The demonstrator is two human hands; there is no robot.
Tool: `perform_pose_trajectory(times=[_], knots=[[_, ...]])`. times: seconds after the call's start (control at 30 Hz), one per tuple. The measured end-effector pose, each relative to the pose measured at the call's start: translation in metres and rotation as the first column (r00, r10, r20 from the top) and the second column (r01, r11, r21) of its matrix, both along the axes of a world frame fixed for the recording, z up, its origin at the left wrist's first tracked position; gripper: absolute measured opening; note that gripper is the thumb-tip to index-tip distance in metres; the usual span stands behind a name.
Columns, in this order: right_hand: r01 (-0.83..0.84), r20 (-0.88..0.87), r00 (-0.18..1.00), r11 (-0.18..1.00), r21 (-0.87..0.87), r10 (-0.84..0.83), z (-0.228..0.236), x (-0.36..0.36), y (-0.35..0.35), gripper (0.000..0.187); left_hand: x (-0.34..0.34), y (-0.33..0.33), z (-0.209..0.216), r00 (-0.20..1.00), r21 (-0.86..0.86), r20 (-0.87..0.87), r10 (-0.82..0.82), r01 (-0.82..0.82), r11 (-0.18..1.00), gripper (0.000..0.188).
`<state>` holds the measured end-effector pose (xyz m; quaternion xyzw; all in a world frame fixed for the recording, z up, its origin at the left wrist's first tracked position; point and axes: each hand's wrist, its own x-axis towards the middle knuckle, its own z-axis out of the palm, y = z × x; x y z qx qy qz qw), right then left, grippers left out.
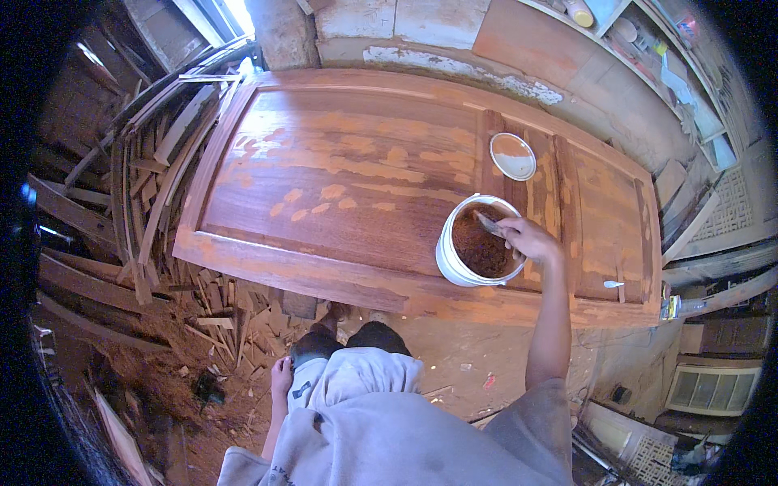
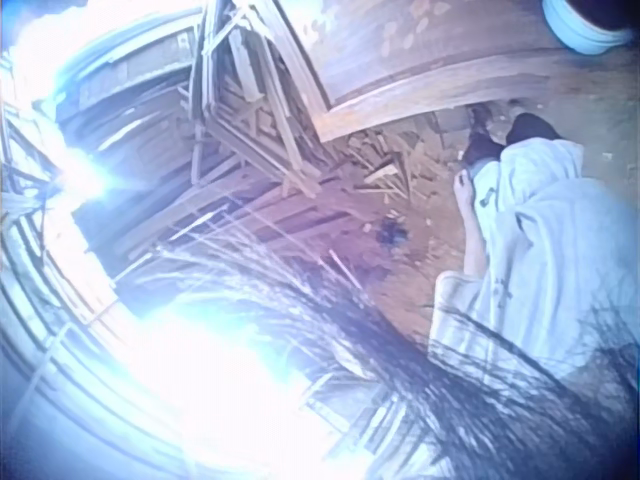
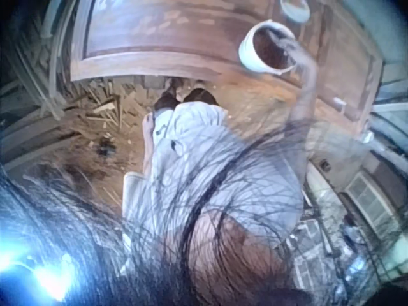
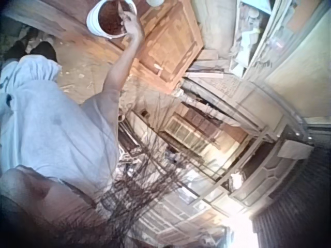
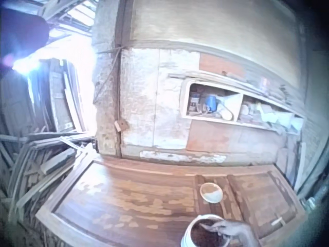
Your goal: The person applies a brown paste to gaps and holes in a wooden door using a metal scraper, dipping the scraper into a bucket and then smoothing the paste onto the wood surface.
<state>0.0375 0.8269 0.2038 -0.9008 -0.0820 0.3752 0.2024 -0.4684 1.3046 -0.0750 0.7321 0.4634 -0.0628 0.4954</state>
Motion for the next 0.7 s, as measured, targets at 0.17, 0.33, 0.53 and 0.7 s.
perform_pose_trajectory(times=[0.17,0.33,0.53,0.7], knots=[[0.252,-0.086,0.968,0.917,0.309,-0.237,-0.007,-0.019,-0.034,0.034,0.011,-0.004,0.006,0.999,0.034,0.004,-0.047,0.047,0.998,0.039],[0.304,-0.058,0.948,0.833,0.462,-0.314,-0.001,-0.047,-0.025,0.031,0.005,0.002,0.003,0.998,0.055,-0.028,-0.052,0.053,0.997,0.039],[0.387,-0.010,0.872,0.677,0.626,-0.489,-0.005,-0.073,-0.012,0.034,0.000,0.008,0.002,0.997,0.078,-0.035,-0.068,0.071,0.994,0.038],[0.294,0.171,0.904,0.861,0.416,-0.391,-0.019,-0.058,-0.020,0.036,0.016,0.016,0.001,0.998,0.050,-0.014,-0.067,0.067,0.996,0.037]])
